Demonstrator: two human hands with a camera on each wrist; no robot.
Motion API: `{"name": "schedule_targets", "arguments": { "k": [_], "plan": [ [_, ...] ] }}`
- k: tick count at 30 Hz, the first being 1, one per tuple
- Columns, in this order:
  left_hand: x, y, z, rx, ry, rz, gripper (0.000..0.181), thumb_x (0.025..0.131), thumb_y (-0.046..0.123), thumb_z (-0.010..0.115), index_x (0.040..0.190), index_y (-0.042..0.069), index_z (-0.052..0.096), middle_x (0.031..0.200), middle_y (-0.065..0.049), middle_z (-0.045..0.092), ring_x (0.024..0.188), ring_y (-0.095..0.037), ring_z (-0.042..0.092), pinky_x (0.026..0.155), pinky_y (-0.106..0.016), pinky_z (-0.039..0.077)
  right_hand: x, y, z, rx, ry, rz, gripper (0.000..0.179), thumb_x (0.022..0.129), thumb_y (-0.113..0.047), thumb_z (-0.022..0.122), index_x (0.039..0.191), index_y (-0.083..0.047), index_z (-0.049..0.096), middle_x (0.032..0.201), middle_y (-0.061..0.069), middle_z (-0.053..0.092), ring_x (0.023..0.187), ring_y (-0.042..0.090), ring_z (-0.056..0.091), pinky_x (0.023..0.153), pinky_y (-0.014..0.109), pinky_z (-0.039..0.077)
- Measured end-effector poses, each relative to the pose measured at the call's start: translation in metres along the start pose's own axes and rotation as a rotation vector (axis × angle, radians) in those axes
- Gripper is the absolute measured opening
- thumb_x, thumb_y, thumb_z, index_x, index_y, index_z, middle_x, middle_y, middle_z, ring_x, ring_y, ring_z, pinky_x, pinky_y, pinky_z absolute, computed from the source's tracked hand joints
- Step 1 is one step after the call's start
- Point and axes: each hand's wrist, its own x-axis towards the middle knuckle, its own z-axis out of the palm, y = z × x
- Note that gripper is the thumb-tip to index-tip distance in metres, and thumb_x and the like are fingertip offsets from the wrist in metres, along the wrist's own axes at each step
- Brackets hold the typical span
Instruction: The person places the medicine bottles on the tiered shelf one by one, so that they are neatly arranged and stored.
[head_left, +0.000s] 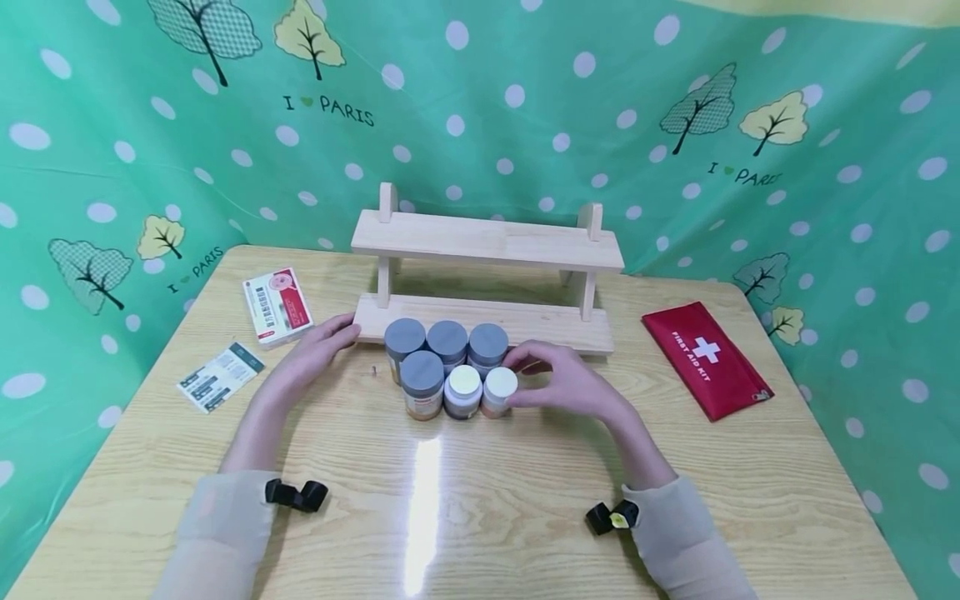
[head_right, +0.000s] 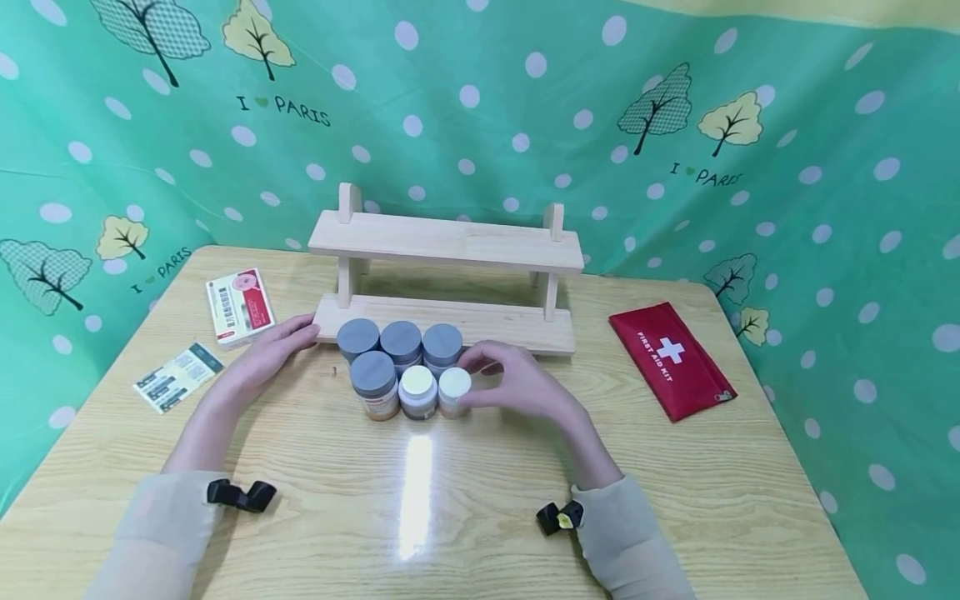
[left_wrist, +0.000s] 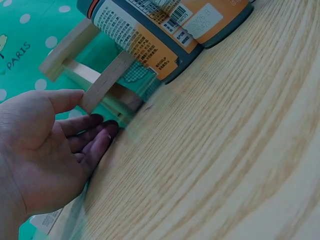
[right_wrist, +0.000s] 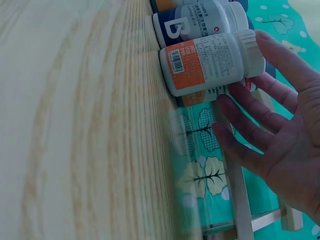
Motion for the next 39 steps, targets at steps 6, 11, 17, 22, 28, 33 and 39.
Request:
{"name": "schedule_targets", "arguments": {
  "k": [6, 11, 17, 22, 28, 33, 39],
  "plan": [
    [0.0001, -0.0002, -0.0004, -0.003, 0.003, -0.005, 0.076, 0.107, 0.055, 0.042, 0.166, 0.014, 0.019, 0.174, -0.014, 0.013, 0.163, -0.037, 0.004, 0.131, -0.062, 0.011, 0.0004, -0.0004, 0.0017, -0.019, -0.007, 0.024, 0.04, 0.08, -0.033, 0.09, 0.114, -0.025, 0.071, 0.114, -0.007, 0.072, 0.112, 0.015, 0.066, 0.106, 0.047, 0.056],
    [0.0, 0.0006, 0.0, 0.015, 0.008, -0.017, 0.077, 0.106, 0.058, 0.043, 0.166, 0.015, 0.019, 0.174, -0.013, 0.013, 0.163, -0.037, 0.004, 0.131, -0.061, 0.011, -0.0002, -0.0003, 0.0029, -0.028, -0.006, 0.029, 0.04, 0.079, -0.034, 0.091, 0.113, -0.025, 0.071, 0.112, -0.008, 0.072, 0.11, 0.014, 0.067, 0.103, 0.045, 0.057],
    [0.0004, 0.0003, 0.0003, 0.015, 0.007, -0.017, 0.077, 0.106, 0.058, 0.043, 0.166, 0.014, 0.019, 0.174, -0.014, 0.013, 0.163, -0.037, 0.004, 0.131, -0.062, 0.011, 0.0005, 0.0004, 0.0041, -0.033, -0.001, 0.03, 0.042, 0.078, -0.033, 0.091, 0.115, -0.023, 0.073, 0.114, -0.006, 0.074, 0.109, 0.014, 0.068, 0.101, 0.044, 0.059],
    [-0.0001, 0.0003, 0.0003, 0.014, 0.007, -0.022, 0.077, 0.106, 0.058, 0.042, 0.166, 0.015, 0.019, 0.174, -0.014, 0.013, 0.163, -0.037, 0.005, 0.131, -0.062, 0.012, 0.0009, -0.0003, 0.0046, -0.038, 0.009, 0.026, 0.044, 0.076, -0.033, 0.092, 0.115, -0.023, 0.074, 0.113, -0.006, 0.075, 0.108, 0.014, 0.069, 0.099, 0.045, 0.06],
    [0.0002, 0.0, -0.0005, 0.016, 0.005, -0.018, 0.077, 0.106, 0.057, 0.042, 0.166, 0.015, 0.019, 0.174, -0.014, 0.013, 0.162, -0.039, 0.004, 0.13, -0.063, 0.011, 0.0012, -0.0004, 0.0051, -0.021, 0.008, 0.035, 0.043, 0.077, -0.033, 0.092, 0.114, -0.022, 0.074, 0.114, -0.004, 0.075, 0.108, 0.015, 0.069, 0.098, 0.044, 0.06],
    [0.0009, -0.0004, -0.0007, 0.013, 0.009, -0.01, 0.076, 0.107, 0.056, 0.043, 0.166, 0.015, 0.02, 0.174, -0.015, 0.013, 0.162, -0.038, 0.003, 0.131, -0.062, 0.01, 0.0004, 0.0007, 0.0029, 0.011, -0.001, 0.033, 0.041, 0.079, -0.028, 0.091, 0.115, -0.02, 0.074, 0.115, 0.0, 0.074, 0.108, 0.018, 0.069, 0.097, 0.045, 0.061],
    [0.0016, -0.0009, -0.0006, 0.009, 0.012, -0.018, 0.075, 0.107, 0.056, 0.042, 0.166, 0.015, 0.019, 0.174, -0.015, 0.012, 0.162, -0.039, 0.002, 0.131, -0.062, 0.008, -0.002, 0.0035, -0.0038, 0.079, -0.001, 0.04, 0.042, 0.081, -0.023, 0.09, 0.119, -0.017, 0.073, 0.117, 0.004, 0.074, 0.104, 0.022, 0.071, 0.095, 0.047, 0.062]
  ]
}}
